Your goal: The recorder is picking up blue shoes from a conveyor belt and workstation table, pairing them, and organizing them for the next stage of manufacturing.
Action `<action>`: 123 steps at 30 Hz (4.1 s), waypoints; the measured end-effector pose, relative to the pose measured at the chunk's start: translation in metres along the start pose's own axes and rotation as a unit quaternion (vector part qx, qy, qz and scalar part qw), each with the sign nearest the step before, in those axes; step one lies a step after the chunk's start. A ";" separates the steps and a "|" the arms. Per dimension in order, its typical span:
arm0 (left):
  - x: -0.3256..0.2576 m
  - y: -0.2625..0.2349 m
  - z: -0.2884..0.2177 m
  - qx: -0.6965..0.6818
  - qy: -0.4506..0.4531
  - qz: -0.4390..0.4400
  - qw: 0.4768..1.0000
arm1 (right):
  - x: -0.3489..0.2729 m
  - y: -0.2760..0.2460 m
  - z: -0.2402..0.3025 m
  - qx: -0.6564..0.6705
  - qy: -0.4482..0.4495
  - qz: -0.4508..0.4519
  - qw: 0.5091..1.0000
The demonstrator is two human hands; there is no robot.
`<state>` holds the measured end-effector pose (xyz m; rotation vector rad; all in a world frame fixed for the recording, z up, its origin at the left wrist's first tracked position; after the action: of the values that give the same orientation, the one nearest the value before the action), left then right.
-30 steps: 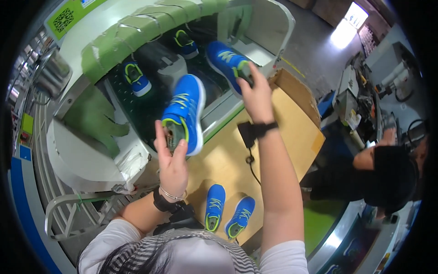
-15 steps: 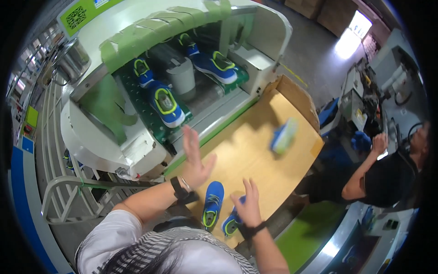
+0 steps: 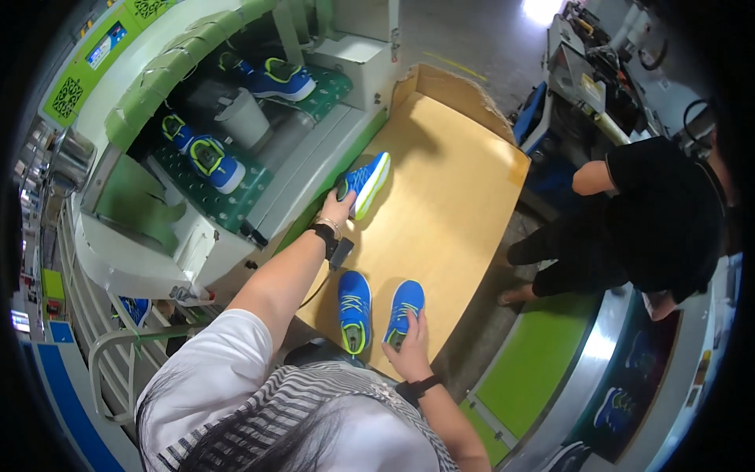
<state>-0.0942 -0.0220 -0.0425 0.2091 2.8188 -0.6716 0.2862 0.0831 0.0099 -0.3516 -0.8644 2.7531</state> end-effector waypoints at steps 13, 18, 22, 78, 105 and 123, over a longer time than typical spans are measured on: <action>-0.031 0.071 -0.052 0.022 0.223 0.154 0.962 | -0.006 0.005 -0.003 -0.005 0.030 -0.004 1.000; -0.074 0.000 -0.033 0.045 0.243 0.129 0.960 | -0.005 0.004 -0.011 -0.021 -0.003 -0.020 1.000; -0.148 -0.081 0.021 0.114 0.220 0.038 0.968 | -0.004 -0.001 -0.006 -0.012 -0.005 -0.007 1.000; -0.266 0.035 -0.005 0.342 0.444 0.089 0.823 | 0.011 -0.030 -0.048 -0.026 -0.011 0.027 0.999; -0.259 0.024 -0.048 0.345 0.312 0.249 0.849 | -0.010 -0.053 -0.043 0.039 -0.044 -0.002 0.998; -0.003 0.063 -0.109 0.249 0.115 0.024 0.961 | -0.024 -0.062 -0.031 0.157 0.127 -0.120 0.972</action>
<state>-0.1004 0.0834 0.0256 0.4677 2.7841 -1.4219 0.3277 0.1420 0.0250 -0.4876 -0.3729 2.4937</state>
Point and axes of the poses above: each hand's wrist, its own x-axis towards the middle knuckle, its own y-axis out of the palm, z = x × y, the point moved 1 cm from there along x, towards the middle knuckle, and after that the axes turned 2 degrees about x, right-handed, at the moved point
